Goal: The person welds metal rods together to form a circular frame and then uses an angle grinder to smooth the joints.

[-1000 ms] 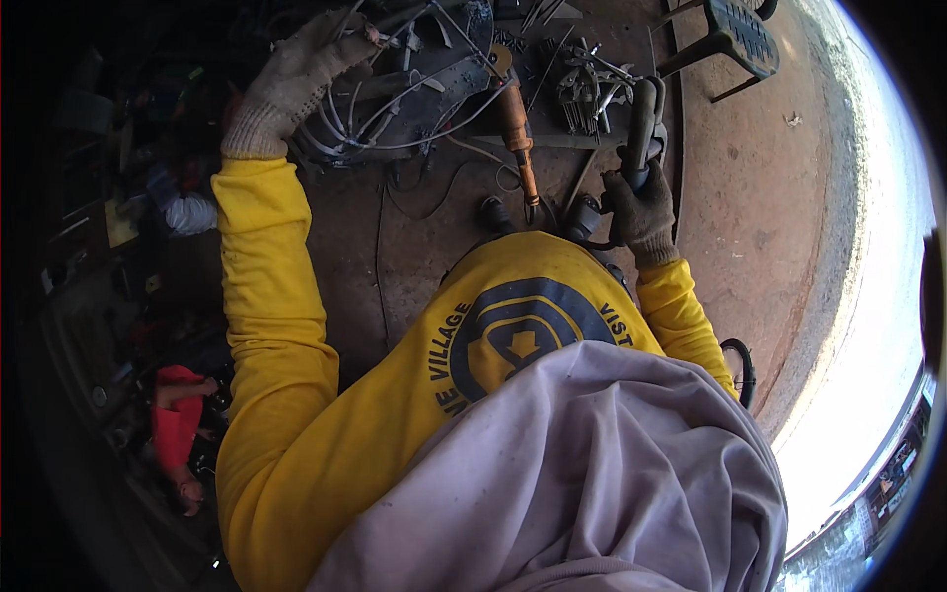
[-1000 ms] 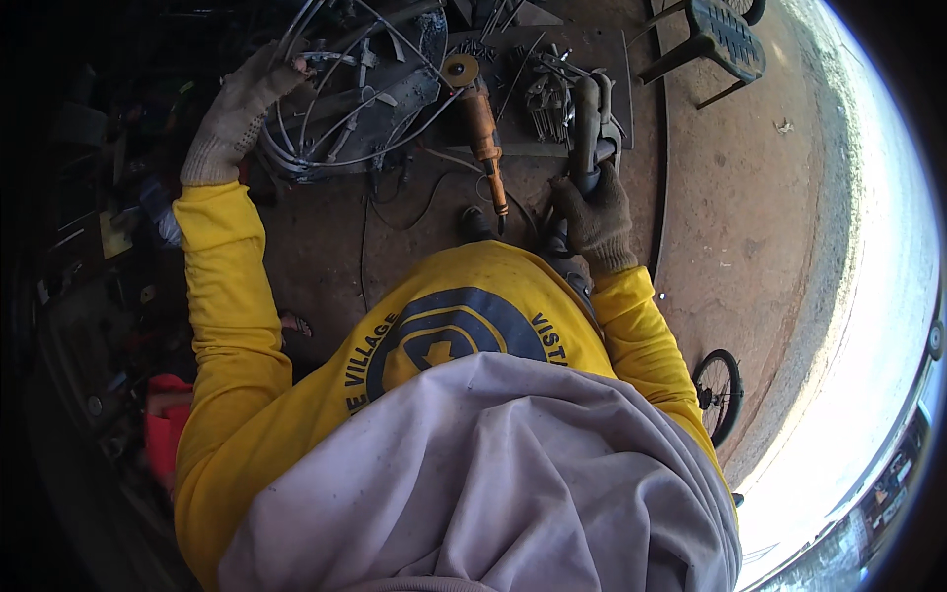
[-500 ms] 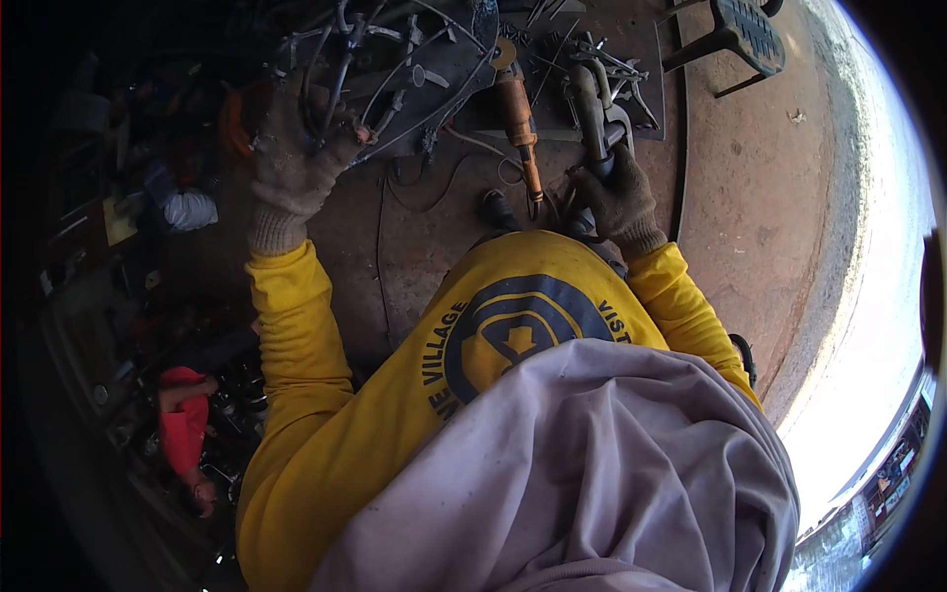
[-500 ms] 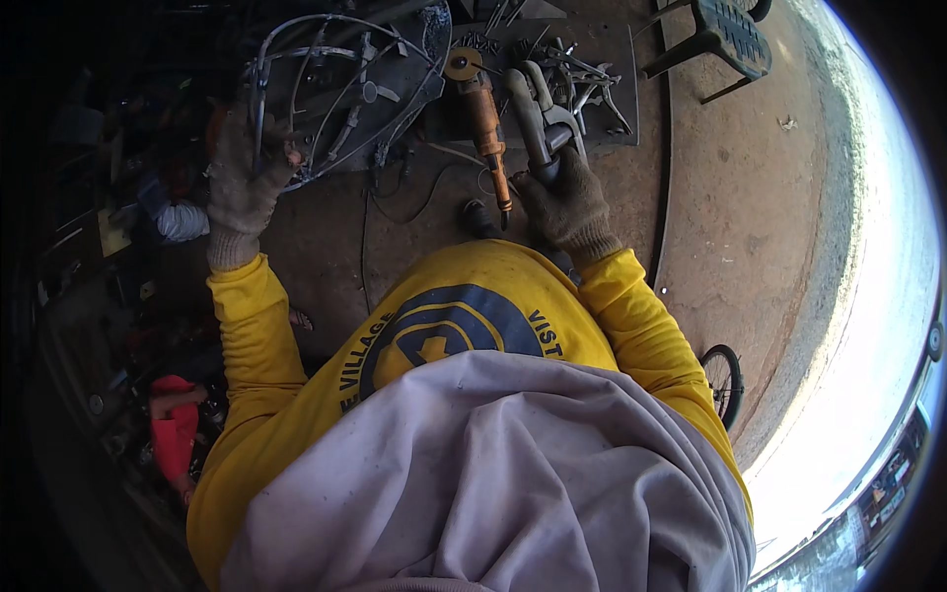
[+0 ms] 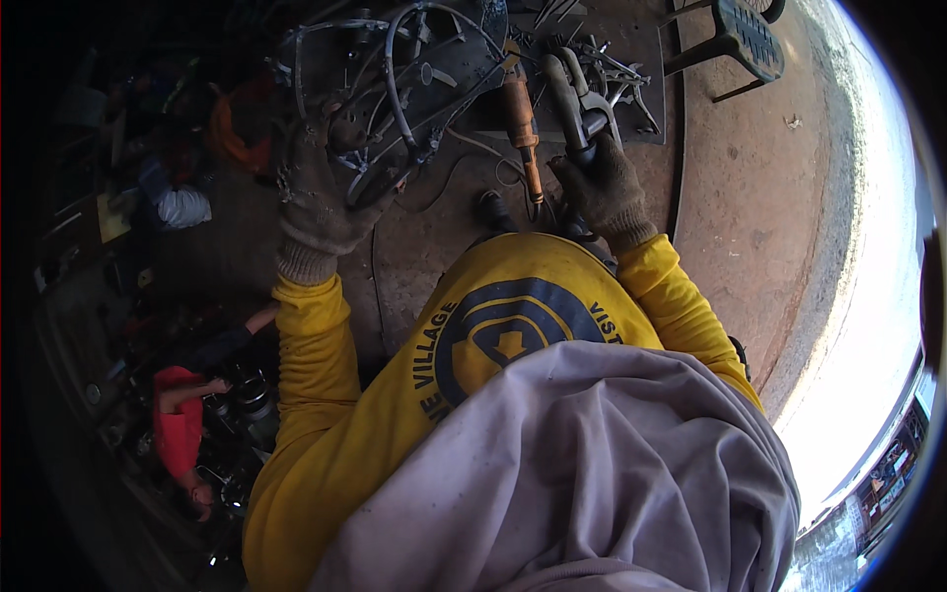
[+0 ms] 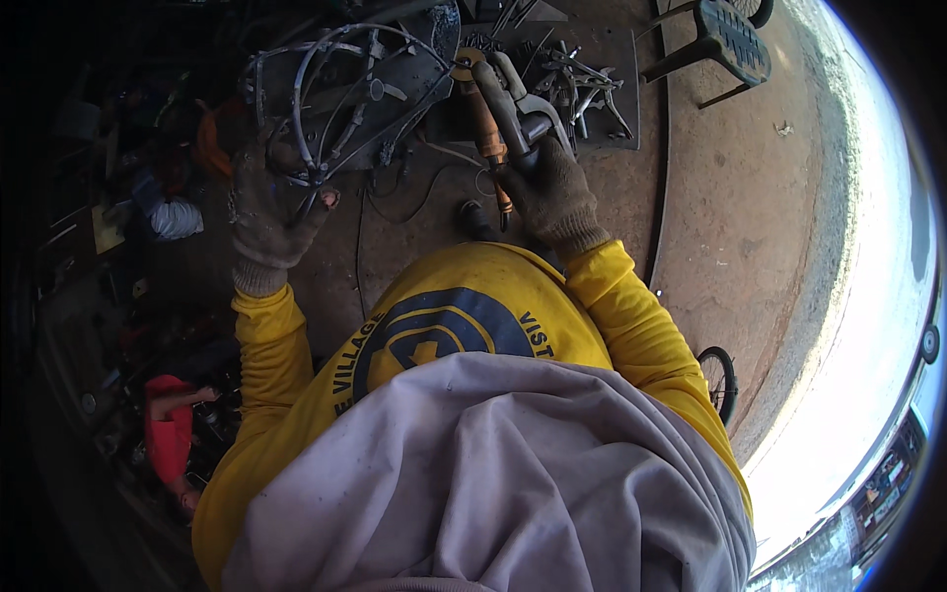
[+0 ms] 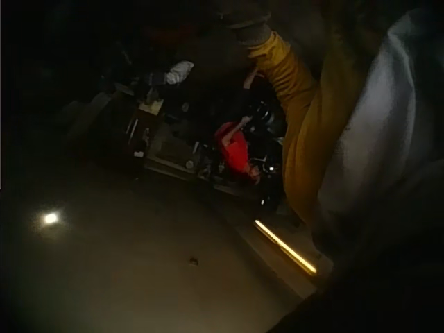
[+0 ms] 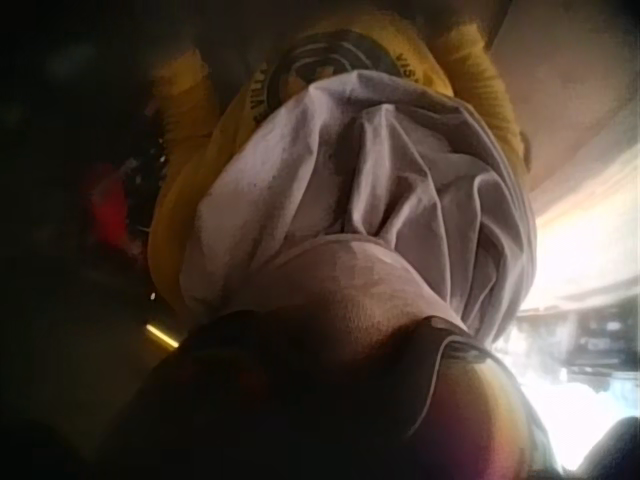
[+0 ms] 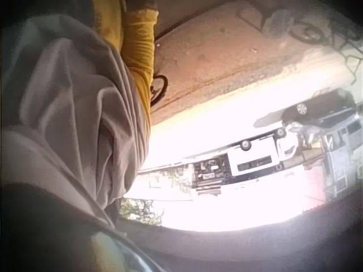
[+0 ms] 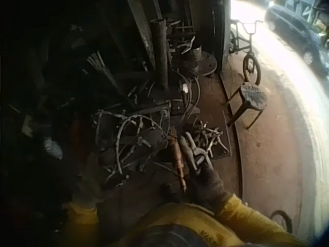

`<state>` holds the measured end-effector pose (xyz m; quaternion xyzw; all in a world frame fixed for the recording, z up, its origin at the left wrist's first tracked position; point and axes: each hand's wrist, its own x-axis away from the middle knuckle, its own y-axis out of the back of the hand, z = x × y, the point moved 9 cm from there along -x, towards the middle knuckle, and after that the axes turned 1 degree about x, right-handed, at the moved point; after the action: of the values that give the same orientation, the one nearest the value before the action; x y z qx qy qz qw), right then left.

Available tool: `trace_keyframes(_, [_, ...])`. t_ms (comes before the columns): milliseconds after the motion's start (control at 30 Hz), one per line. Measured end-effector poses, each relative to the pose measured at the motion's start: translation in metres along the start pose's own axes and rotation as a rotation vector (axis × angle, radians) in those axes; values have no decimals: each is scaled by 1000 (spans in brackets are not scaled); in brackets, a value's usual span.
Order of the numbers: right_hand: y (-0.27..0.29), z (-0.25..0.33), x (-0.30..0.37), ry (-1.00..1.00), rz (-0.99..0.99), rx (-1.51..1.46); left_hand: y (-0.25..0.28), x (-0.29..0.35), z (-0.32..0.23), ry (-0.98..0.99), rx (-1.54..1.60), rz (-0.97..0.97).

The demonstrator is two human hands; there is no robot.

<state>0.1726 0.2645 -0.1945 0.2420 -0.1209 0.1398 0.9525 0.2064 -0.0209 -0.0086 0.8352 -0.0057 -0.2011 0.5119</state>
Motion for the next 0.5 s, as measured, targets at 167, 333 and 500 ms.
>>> trace_keyframes(167, [2,7,2,10,-22,41,-5,5,-2,18,186,-35])
trace_keyframes(333, [9,43,7,448,-191,170,0,7,-16,-111,-52,-85])
trace_keyframes(500, [-1,12,-1,283,-87,66,4,6,-35,-202,-290,-84])
